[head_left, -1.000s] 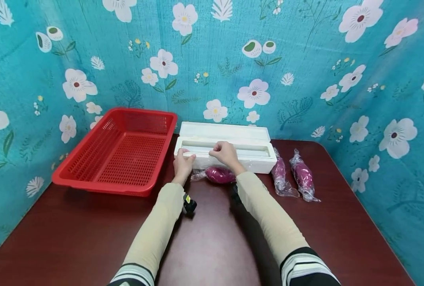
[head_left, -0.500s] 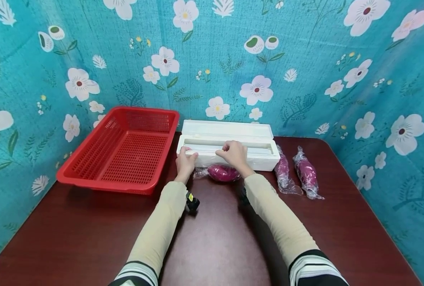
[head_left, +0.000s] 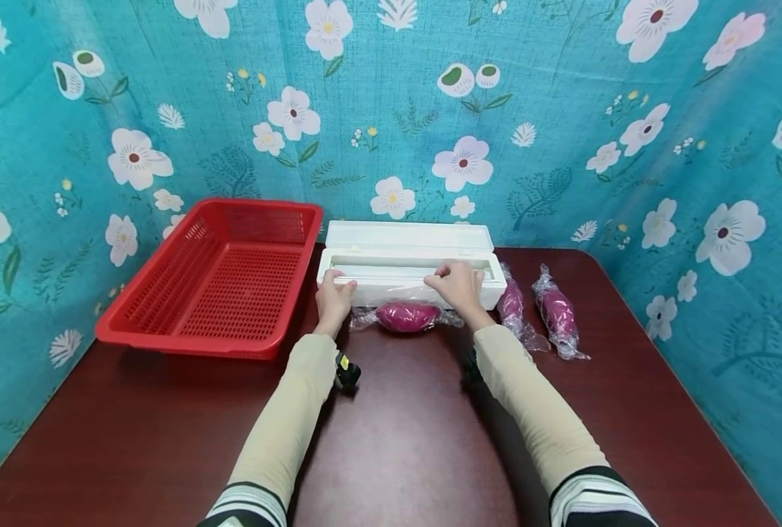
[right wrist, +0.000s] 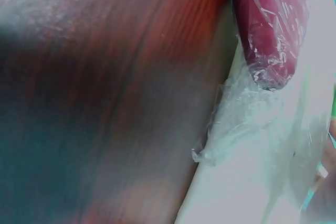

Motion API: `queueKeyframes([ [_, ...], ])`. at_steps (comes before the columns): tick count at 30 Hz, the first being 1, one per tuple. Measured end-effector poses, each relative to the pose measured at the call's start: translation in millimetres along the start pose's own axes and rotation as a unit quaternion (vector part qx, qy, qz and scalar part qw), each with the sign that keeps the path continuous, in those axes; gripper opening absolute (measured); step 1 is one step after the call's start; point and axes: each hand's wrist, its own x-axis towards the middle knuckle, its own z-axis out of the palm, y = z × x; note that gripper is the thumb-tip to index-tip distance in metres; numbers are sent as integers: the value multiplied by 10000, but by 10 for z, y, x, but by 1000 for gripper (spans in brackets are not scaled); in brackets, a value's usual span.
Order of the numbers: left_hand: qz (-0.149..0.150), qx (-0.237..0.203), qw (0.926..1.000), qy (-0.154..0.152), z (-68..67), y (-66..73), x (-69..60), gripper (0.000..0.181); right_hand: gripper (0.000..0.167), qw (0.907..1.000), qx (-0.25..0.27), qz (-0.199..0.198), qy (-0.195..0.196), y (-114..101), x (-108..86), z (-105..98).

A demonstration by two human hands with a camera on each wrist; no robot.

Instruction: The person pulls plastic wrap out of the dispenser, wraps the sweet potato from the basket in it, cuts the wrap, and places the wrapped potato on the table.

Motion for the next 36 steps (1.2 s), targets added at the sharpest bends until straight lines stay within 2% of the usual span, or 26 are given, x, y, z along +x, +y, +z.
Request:
queueKeyframes([
  [6,21,49,10000,-16,-24,28,3,26,43,9984,-426,335,187,66,-34,-56],
  [18,141,50,9999,-6,-34,2,-16,25,67,9899,-1082,839,-354,124,-40,-98],
  [22,182,43,9998,-2,-24,0,-17,25,62,9911,-1006,812,-326,136,-52,-119],
  [28,215,-14,9998,51,-36,0,-25,24,45,9969,-555,531,182,221,-78,-143],
  [32,211,-50,9998,35,-46,0,-26,24,34,9975,-230,257,610,299,-103,-158],
  [36,171,-53,9998,-33,-30,2,-34,24,26,9973,35,145,721,327,-136,-186],
])
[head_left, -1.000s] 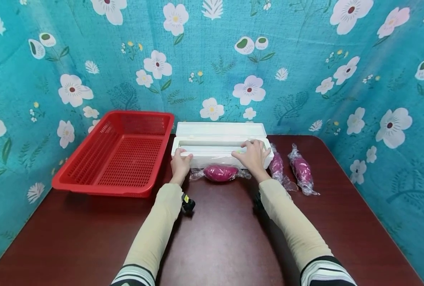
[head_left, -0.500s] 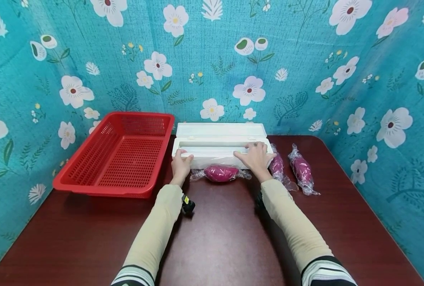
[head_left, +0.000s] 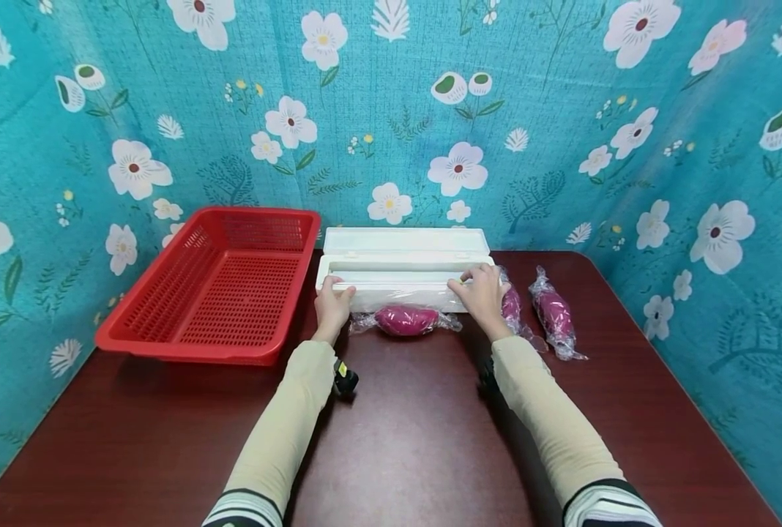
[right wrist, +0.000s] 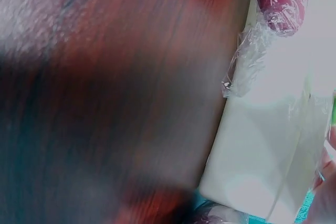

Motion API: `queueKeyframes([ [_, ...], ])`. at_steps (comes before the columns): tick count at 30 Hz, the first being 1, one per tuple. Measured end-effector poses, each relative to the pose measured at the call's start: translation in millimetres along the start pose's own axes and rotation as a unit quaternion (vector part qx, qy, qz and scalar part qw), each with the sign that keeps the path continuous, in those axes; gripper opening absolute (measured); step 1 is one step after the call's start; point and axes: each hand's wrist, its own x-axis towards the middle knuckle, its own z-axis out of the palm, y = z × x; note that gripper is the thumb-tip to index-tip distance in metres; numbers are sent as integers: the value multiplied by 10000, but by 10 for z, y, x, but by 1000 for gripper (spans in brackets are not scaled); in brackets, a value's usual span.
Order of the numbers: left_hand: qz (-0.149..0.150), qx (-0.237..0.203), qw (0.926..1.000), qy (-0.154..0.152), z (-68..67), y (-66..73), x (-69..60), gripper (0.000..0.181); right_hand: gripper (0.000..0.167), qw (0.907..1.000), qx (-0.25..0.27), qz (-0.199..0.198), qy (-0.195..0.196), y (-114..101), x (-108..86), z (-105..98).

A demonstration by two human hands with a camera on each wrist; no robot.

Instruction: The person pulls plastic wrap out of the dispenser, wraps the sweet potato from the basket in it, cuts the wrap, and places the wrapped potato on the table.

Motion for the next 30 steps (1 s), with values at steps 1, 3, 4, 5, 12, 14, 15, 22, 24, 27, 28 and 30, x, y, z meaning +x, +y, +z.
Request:
queueKeyframes([
  [1,-8,12,10000,-9,4,-3,-3,24,26,10000,12,-4,-25,-2,-6,-5],
  [3,-24,22,10000,-16,14,-6,-11,24,25,10000,16,-9,-43,-5,-15,-14],
  [4,-28,22,10000,-19,18,-4,-16,24,24,10000,4,-22,-34,-3,-20,-17],
  [5,-27,26,10000,-18,25,-7,-18,24,24,10000,-8,-43,-6,3,-23,-17],
  [12,21,17,10000,41,23,-32,-19,24,20,9990,135,-220,372,114,-32,-29],
  [14,25,4,10000,73,8,-33,-15,23,19,9983,211,-234,486,162,-23,-37],
  [15,21,1,10000,87,0,-30,-12,23,19,9979,263,-239,545,183,-18,-44],
  [22,-30,8,10000,30,-13,7,3,24,17,9956,606,-197,687,278,30,-101],
  [24,-34,35,10000,75,-8,5,2,24,15,9950,685,-169,709,300,31,-113],
  [27,-32,17,9999,109,-2,-3,-2,23,13,9942,756,-134,748,321,22,-132],
  [28,-30,8,9999,105,0,-7,-2,23,13,9937,780,-87,805,329,20,-137],
  [30,-35,-11,10000,89,0,-12,-4,23,12,9929,829,-30,850,340,13,-150],
])
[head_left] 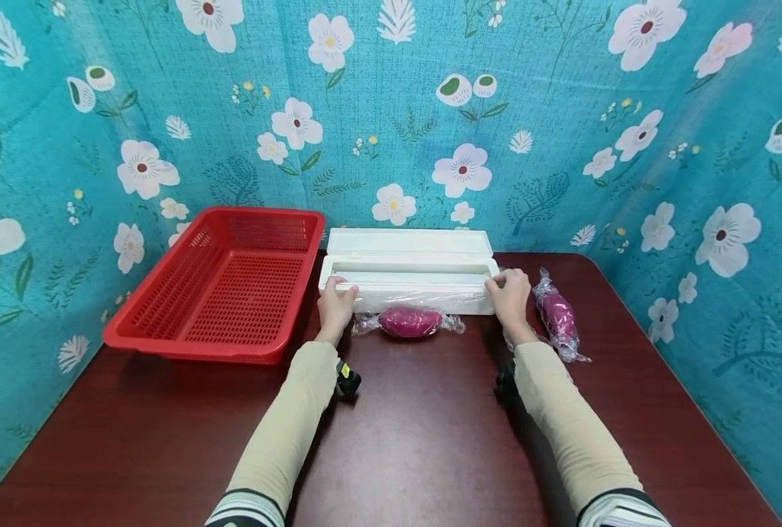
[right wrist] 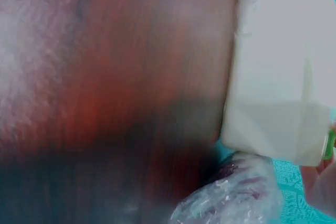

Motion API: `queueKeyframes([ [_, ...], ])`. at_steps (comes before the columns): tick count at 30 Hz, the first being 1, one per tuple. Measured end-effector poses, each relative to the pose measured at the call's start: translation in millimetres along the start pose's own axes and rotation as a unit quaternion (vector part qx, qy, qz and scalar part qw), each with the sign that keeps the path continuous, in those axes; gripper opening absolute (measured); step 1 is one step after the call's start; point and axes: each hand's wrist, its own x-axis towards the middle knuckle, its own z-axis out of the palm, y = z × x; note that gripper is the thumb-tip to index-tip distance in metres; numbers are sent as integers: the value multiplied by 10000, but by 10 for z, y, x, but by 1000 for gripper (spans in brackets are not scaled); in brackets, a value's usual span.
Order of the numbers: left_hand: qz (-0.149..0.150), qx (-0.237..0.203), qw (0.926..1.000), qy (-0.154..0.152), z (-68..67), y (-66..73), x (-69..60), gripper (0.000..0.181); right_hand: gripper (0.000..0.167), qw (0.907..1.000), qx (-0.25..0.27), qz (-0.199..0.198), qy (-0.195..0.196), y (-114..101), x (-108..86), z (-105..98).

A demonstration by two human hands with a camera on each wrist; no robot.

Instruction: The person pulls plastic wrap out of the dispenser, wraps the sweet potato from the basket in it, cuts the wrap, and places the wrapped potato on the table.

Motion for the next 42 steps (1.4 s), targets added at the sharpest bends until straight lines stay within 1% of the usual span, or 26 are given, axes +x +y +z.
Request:
queueKeyframes([
  [3,24,-70,10000,42,7,-3,-2,23,11,10000,13,44,-11,7,0,-28],
  [7,60,-272,9994,220,4,13,-38,30,12,9995,-33,83,-319,-22,14,-67],
  [10,81,-561,9977,377,-2,50,-86,37,15,9980,-302,240,-508,-99,20,-108],
  [12,125,-723,9962,473,-3,76,-115,34,17,9967,-498,253,-589,-173,21,-131],
  [13,146,-797,9953,527,-5,91,-127,31,17,9964,-575,195,-596,-217,22,-141],
  [15,196,-842,9943,627,-4,116,-142,23,17,9963,-662,-44,-552,-308,23,-157],
  [17,201,-839,9938,696,1,128,-149,19,16,9958,-647,-401,-514,-394,17,-157],
  [20,151,-794,9940,737,10,139,-159,20,14,9926,-640,-928,-445,-507,-14,-145],
  [22,102,-751,9942,765,18,144,-171,21,12,9900,-597,-1208,-423,-566,-47,-129],
  [24,66,-772,9941,757,25,153,-187,24,9,9870,-467,-1480,-409,-611,-90,-105],
  [27,82,-827,9940,711,31,174,-221,27,7,9803,-102,-1895,-544,-657,-179,-68],
  [29,252,-789,9945,648,28,183,-252,28,7,9737,141,-2137,-773,-665,-252,-39],
  [31,586,-579,9945,651,18,196,-271,30,8,9659,313,-2299,-1145,-657,-317,-22],
  [34,1133,-131,9911,692,-9,220,-302,34,14,9514,389,-2411,-1876,-590,-385,6],
  [36,1394,125,9872,767,-24,235,-311,37,21,9404,360,-2426,-2356,-532,-411,24],
  [38,1656,287,9823,822,-33,251,-328,39,29,9302,319,-2473,-2695,-476,-423,48],
  [40,2094,516,9730,816,-37,259,-343,36,35,9232,299,-2510,-2894,-438,-431,67],
  [41,2347,610,9675,710,-35,260,-350,33,38,9212,267,-2530,-2943,-422,-433,75],
  [42,2610,719,9612,523,-34,260,-359,29,41,9198,278,-2530,-2985,-409,-433,82],
])
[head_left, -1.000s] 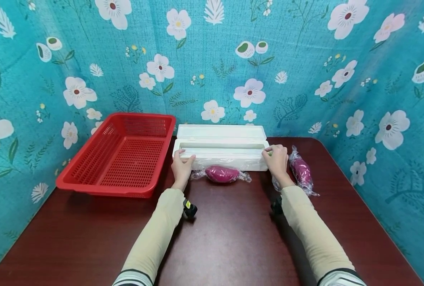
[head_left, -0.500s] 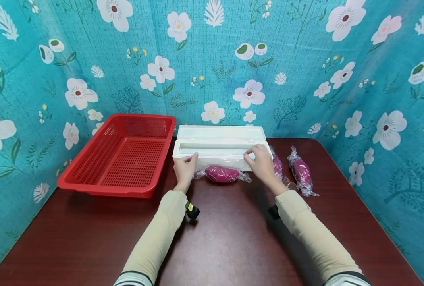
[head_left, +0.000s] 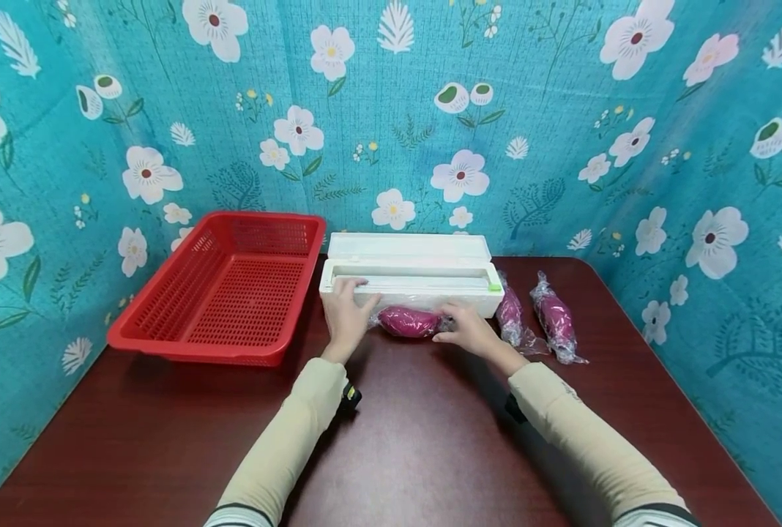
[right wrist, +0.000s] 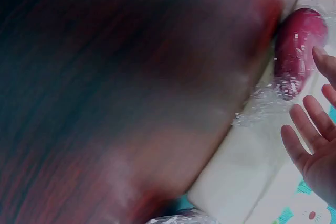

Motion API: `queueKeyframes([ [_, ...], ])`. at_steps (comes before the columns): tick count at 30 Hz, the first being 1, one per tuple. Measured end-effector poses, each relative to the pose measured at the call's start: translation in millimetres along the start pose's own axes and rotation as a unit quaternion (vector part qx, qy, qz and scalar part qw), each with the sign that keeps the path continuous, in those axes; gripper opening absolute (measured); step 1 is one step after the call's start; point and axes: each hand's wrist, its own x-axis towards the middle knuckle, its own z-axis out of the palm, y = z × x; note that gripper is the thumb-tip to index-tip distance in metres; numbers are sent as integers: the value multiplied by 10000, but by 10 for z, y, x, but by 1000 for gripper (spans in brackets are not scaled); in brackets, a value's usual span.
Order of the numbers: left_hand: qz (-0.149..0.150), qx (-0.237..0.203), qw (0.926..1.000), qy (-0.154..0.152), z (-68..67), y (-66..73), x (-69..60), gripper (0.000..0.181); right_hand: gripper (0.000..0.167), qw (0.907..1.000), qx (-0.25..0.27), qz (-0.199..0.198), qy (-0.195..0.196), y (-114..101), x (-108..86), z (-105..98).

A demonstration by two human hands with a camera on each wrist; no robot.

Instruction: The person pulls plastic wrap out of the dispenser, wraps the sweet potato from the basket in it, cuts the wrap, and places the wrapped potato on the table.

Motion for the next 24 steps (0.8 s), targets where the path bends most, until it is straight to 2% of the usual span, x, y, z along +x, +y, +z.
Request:
queueKeyframes([
  [2,587,112,9967,-547,3,2,-9,23,44,10000,-1,8,-43,21,6,12],
  [4,996,154,9869,-1263,14,-3,-17,22,45,9999,-18,66,-85,38,16,24],
  [7,1331,439,9662,-2165,48,-27,-23,33,45,9997,-96,168,-160,60,34,48],
  [10,1505,700,9490,-2680,82,-56,-32,39,40,9997,-94,192,-151,77,45,76],
  [13,1622,764,9408,-2876,104,-77,-44,40,33,9999,-31,113,26,87,43,95],
  [18,1777,743,9405,-2798,108,-89,-40,43,26,9994,-65,-150,290,103,55,123],
  [21,1949,840,9382,-2732,116,-99,-37,47,24,9991,221,-255,238,116,62,156],
  [24,2098,1016,9333,-2731,141,-115,-40,51,21,9970,735,-210,106,114,54,167],
])
